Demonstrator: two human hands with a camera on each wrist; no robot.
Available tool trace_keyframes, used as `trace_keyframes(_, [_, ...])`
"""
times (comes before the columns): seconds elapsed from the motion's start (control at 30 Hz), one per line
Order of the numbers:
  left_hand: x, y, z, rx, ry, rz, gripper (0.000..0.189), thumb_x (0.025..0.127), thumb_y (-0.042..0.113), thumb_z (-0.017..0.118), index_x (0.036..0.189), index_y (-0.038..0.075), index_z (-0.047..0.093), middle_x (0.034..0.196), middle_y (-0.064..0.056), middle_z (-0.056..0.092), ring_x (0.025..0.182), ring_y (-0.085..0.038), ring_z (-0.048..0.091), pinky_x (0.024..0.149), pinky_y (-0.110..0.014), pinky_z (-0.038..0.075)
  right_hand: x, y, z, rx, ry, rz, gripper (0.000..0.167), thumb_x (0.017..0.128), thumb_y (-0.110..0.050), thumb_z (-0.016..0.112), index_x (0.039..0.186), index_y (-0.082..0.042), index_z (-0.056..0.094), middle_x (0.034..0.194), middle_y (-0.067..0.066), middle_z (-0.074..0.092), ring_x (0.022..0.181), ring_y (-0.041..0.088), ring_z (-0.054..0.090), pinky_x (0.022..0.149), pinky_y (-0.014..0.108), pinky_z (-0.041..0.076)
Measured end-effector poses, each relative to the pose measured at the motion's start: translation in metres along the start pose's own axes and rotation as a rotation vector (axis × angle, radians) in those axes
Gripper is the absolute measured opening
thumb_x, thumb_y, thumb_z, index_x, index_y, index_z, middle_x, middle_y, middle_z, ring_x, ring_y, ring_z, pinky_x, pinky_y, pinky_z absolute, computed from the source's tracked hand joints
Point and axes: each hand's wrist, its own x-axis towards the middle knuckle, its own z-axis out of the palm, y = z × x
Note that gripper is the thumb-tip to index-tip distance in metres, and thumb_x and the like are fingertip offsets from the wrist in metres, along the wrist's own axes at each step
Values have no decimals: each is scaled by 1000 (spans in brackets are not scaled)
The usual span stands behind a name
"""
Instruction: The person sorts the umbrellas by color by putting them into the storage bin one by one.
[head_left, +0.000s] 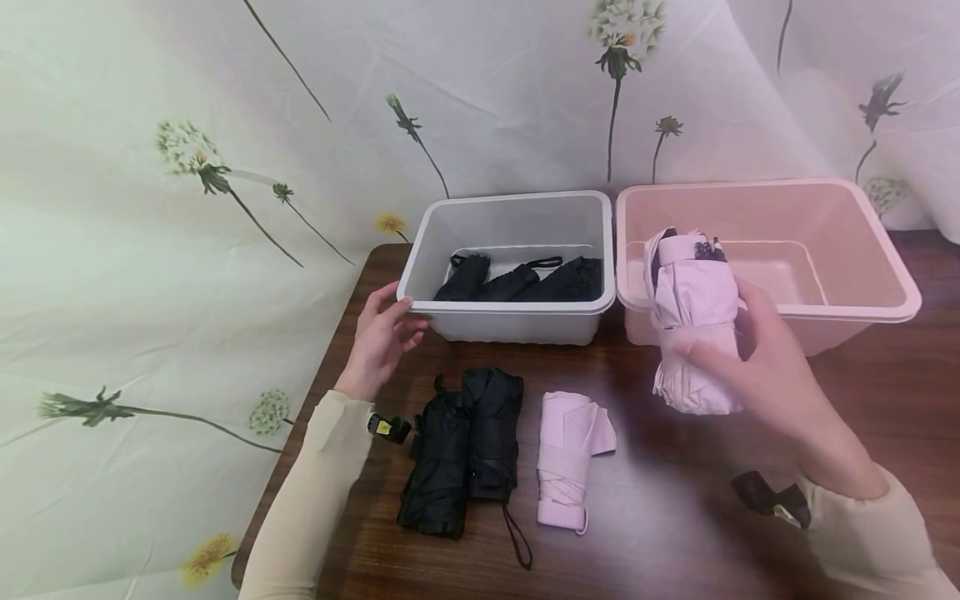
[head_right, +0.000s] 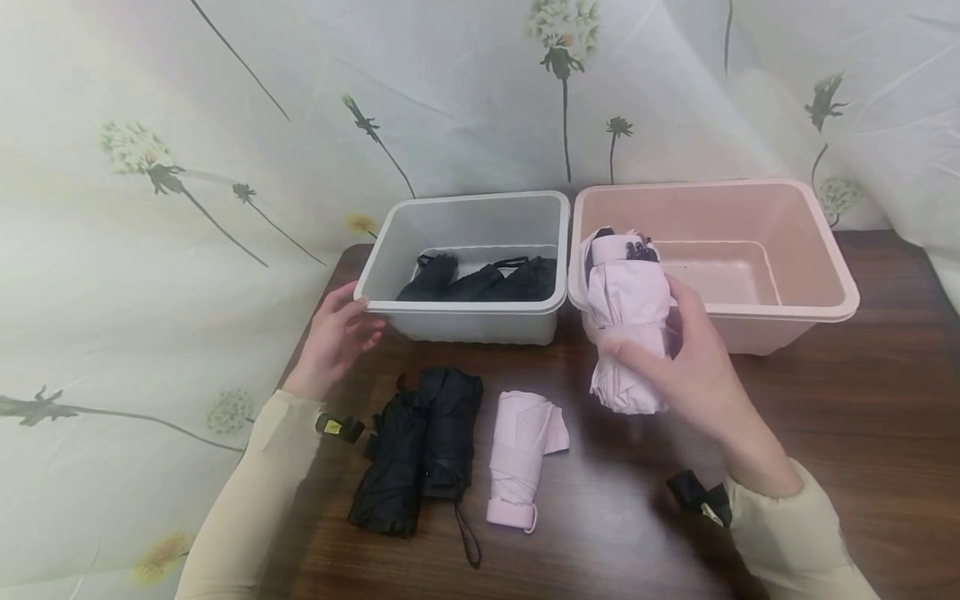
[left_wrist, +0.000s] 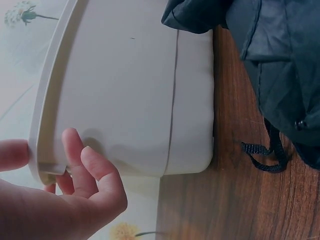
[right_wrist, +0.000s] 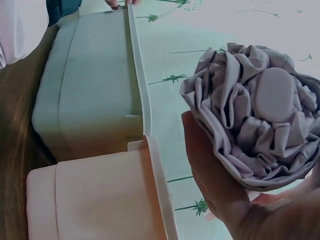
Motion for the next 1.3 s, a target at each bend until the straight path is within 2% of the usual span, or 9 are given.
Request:
trace_keyframes(0.1, [1,0,0,1,0,0,47,99,23,54,141,23,33,124,-3,46,75,-11,63,71,-26,49,3,-1,-3,49,17,-19,70,89,-13,69,146,-22,30,114,2,57,86,8,68,64,34,58])
trace_keyframes(0.23, [1,0,0,-3,-3,0,47,99,23,55,141,23,34,122,-3,47,75,-11,63,70,-26,49,6,-1,-7,204,26,-33,64,89,-7,68,142,-20,35,108,5,60,79,13,70,59,35,58])
trace_keyframes(0.3, [1,0,0,-4,-5,0,47,99,23,55,141,24,34,122,-3,47,75,-11,63,70,-26,49,8,-1,-9,291,27,-42,62,88,-3,67,140,-18,37,110,5,57,78,14,70,58,35,58])
trace_keyframes(0.43, [0,0,-1,-5,-10,-1,48,99,23,54,142,23,33,121,-3,48,75,-11,63,71,-26,49,10,0,-10,392,28,-51,57,89,0,65,136,-17,38,118,5,48,78,14,70,57,34,57])
trace_keyframes(0.57, [0,0,-1,1,-7,0,48,99,24,55,142,24,33,122,-3,48,76,-12,63,72,-26,49,13,1,-12,468,23,-56,54,89,1,64,134,-16,38,110,7,57,77,15,71,56,35,57])
trace_keyframes(0.67, [0,0,-1,7,0,3,48,98,25,56,141,24,34,123,-3,48,76,-12,63,72,-27,50,18,1,-14,495,24,-57,54,89,1,63,134,-16,39,103,6,64,78,16,71,57,35,58])
trace_keyframes(0.9, [-1,0,-1,9,6,8,47,98,25,56,140,25,35,126,-4,47,76,-12,63,71,-26,50,31,-2,-17,595,54,-92,49,88,7,62,127,-14,43,108,5,60,81,14,71,58,31,58])
trace_keyframes(1.13, [-1,0,-1,12,5,9,48,98,25,56,141,25,34,127,-4,46,75,-11,63,72,-26,50,46,-8,-25,664,47,-37,53,91,0,60,138,-13,39,105,4,67,83,15,71,63,30,58])
trace_keyframes(1.3, [0,0,-1,14,4,9,48,98,26,56,141,24,34,129,-5,45,75,-11,63,73,-26,50,58,-6,-31,732,25,-9,49,93,-3,59,137,-10,37,105,4,68,83,16,71,65,29,58])
